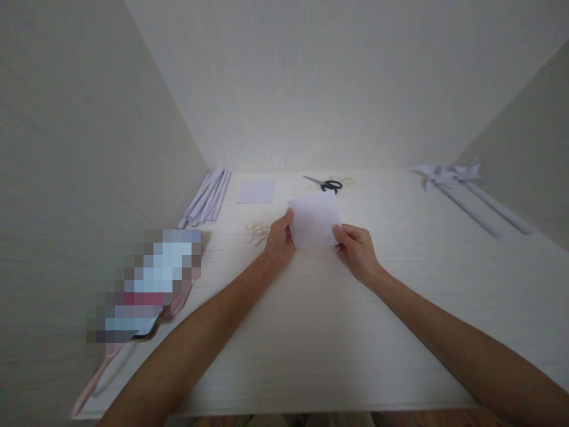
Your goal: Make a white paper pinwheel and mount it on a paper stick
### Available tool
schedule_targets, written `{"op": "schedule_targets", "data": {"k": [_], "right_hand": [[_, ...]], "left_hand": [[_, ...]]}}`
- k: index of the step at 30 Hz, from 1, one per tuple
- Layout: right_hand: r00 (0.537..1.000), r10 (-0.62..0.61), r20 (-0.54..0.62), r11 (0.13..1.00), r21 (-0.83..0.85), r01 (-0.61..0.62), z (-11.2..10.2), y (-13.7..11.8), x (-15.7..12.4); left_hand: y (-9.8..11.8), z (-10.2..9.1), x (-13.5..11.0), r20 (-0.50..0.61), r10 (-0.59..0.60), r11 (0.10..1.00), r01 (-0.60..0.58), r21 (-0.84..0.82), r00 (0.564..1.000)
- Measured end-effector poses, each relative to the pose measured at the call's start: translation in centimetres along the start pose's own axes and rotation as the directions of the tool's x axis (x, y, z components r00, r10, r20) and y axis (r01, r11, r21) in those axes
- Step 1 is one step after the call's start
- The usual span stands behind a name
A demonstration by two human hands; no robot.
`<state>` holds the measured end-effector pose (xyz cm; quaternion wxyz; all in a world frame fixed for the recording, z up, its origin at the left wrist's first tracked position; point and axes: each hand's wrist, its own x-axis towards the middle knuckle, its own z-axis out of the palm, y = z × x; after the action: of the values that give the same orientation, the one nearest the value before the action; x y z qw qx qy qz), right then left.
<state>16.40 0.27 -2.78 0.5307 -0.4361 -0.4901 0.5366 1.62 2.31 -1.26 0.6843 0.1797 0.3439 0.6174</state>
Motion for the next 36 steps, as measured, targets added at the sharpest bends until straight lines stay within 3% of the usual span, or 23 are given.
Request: {"op": "schedule_targets", "data": {"k": [5,8,14,17,25,32,36], "right_hand": [[0.994,0.04,0.1,0.995,0.092,-0.049,-0.1,-0.4,-0.1],[0.997,0.055,0.046,0.979,0.193,-0.063,0.0,-1.1,-0.1],[0.988,0.127,-0.093,0.932,0.352,-0.086,0.4,-1.9,0.1],[0.977,0.181,-0.116,0.939,0.317,-0.136,0.3,-1.8,0.1],[0.984,0.162,-0.073,0.96,0.244,-0.14,0.2,-1.4,0.0],[0.984,0.175,0.044,0.922,0.342,-0.179,0.2,-1.8,0.0],[0.982,0.181,0.045,0.918,0.35,-0.185,0.4,-2.0,0.0]], "left_hand": [[0.2,-0.3,0.1,0.074,0.097,0.983,-0.108,0.148,0.992],[0.2,-0.5,0.0,0.13,0.111,0.956,-0.141,0.258,0.985],[-0.5,-0.6,-0.5,0.234,0.025,0.902,-0.123,0.415,0.972],[-0.5,-0.4,-0.8,0.252,-0.025,0.896,-0.09,0.435,0.967],[-0.1,0.1,-0.9,0.1,0.025,0.916,-0.063,0.396,0.995],[-0.1,0.3,-1.0,0.136,-0.001,0.944,-0.044,0.326,0.991],[-0.1,0.2,-0.9,0.137,-0.012,0.949,-0.032,0.314,0.99]]}}
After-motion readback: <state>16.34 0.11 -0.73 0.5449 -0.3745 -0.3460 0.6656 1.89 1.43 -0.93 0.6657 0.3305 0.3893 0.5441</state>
